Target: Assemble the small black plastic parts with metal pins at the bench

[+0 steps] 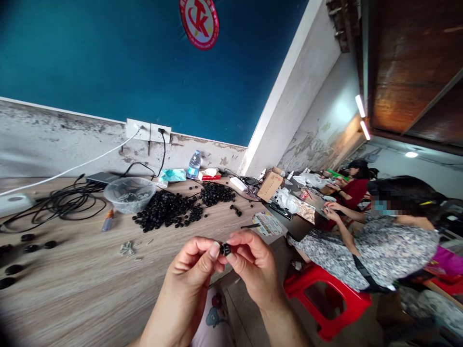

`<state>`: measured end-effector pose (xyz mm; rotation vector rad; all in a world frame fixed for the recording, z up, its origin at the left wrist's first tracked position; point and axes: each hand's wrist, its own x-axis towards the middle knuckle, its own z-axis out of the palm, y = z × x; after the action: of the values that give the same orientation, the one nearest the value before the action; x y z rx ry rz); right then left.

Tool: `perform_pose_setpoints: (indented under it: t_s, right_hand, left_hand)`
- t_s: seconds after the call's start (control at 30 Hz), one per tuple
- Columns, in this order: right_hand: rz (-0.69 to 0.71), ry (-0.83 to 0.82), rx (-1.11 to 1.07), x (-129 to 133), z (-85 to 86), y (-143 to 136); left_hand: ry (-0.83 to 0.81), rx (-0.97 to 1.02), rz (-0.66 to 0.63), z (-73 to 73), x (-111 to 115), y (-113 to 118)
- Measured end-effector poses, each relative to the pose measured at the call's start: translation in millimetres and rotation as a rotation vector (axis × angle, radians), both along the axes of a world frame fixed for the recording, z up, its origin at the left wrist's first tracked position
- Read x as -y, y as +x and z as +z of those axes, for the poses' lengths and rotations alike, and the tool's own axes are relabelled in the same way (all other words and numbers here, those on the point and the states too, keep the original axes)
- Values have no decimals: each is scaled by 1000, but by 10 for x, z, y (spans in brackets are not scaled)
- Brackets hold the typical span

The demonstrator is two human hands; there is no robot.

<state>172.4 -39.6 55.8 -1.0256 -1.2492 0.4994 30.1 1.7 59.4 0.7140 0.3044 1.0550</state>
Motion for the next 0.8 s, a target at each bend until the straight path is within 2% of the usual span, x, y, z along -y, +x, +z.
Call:
perform_pose_setpoints:
  t_s: [0.3,0.47,0.8]
  right_hand:
    - [-77,9,81,62,-27,0]
    - [-55,1,39,56,-101,38]
    - [-142,-20,41,120,-187,84]
  left_hand:
    - [47,-21,40,-48,-8,22]
    - [35,-13,17,-70,11,35]
    - [2,9,-41,-133,61,80]
